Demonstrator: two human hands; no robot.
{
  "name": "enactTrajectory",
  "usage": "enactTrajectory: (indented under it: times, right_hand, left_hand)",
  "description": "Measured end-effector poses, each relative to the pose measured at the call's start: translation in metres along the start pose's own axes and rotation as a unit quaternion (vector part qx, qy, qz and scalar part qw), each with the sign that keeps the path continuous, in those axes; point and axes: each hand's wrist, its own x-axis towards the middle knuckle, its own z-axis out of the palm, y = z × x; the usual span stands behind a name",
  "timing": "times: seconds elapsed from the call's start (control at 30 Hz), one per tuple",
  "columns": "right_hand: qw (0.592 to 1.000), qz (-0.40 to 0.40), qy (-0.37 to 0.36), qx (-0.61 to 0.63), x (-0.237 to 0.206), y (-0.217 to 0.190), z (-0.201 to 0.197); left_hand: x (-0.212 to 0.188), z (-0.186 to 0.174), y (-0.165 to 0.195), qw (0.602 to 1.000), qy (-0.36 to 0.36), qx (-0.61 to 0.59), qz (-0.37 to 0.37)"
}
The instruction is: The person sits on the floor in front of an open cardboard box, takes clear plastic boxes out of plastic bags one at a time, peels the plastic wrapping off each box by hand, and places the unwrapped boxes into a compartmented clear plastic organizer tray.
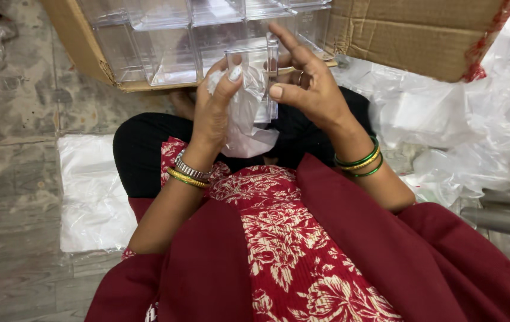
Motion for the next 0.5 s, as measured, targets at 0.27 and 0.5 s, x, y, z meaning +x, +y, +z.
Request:
enactTrajectory:
  times: [0.27, 0.5]
  right_hand:
    - [0.995, -0.053, -0.008, -0.087, -0.008, 0.005, 0.007]
    - [0.999, -0.041, 0.007, 0.018, -0.015, 0.008, 0.014]
  left_hand:
    - [-0.007, -0.001, -0.006, 0.999, 0.031, -0.02, -0.006]
    - [-0.012, 0.005, -0.002, 0.998, 0.046, 0.032, 0.008]
